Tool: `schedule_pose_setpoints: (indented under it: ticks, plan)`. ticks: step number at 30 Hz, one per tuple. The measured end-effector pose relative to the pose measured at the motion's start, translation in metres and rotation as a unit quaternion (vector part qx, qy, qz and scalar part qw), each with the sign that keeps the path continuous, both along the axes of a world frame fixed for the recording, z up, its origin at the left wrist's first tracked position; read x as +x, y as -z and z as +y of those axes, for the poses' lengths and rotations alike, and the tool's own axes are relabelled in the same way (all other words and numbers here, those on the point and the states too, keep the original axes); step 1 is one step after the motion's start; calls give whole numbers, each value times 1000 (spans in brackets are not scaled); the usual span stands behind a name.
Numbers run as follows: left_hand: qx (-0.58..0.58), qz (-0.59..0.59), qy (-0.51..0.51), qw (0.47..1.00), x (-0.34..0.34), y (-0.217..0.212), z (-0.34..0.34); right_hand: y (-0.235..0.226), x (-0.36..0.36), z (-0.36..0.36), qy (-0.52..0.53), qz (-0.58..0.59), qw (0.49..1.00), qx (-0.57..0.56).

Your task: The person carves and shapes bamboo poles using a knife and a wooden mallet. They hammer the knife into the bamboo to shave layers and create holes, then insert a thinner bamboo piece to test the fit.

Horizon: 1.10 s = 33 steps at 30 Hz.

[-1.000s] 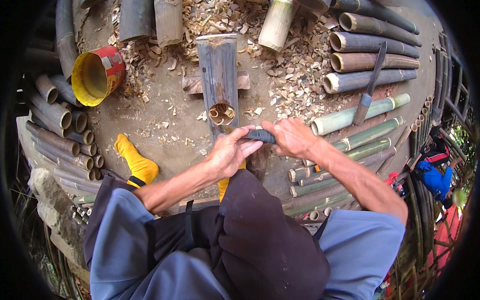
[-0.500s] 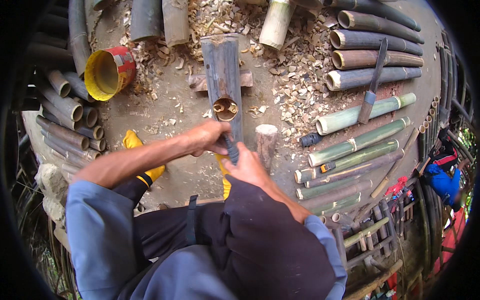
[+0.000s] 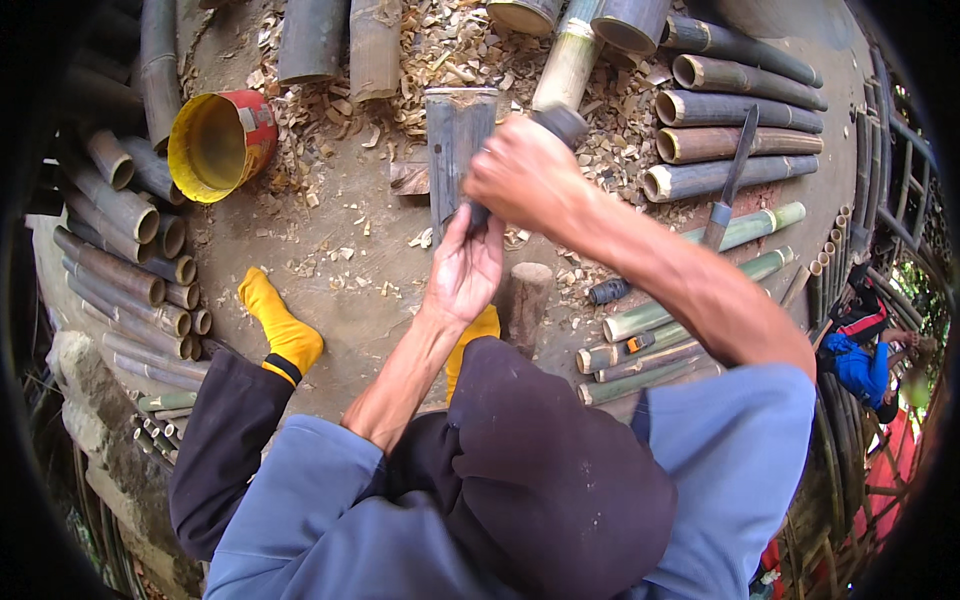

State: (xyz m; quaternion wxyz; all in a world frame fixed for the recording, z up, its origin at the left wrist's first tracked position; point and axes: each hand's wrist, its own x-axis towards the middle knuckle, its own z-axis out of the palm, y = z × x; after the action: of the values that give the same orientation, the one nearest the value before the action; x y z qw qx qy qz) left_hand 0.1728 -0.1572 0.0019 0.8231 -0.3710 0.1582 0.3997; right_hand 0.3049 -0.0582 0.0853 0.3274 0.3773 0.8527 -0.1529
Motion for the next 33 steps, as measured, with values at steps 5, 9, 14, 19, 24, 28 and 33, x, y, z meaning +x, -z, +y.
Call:
schedule_pose_setpoints:
  ticks: [5,9,14,19,24,28,33]
  plan:
    - [61,40,242,968,-12,-26,-1,14,12,1,98,70,991,-63]
    - [275,150,502,806,-20,-53,-57,8,38,-129,580,244,709,-319]
    - [405,478,455,632,-33,-80,-9,-56,-12,-111,483,297,795,215]
    - [656,376,654,29,-112,-88,95,5,-78,-111,305,397,859,109]
    - [800,333,442,-229,-113,-87,164,42,-125,-88,472,486,731,82]
    - [780,272,529,-193,-95,-52,212,45,-124,-58,585,527,617,-26]
    - [650,372,663,-23,-137,-24,139,52,-106,-75,485,438,734,-185]
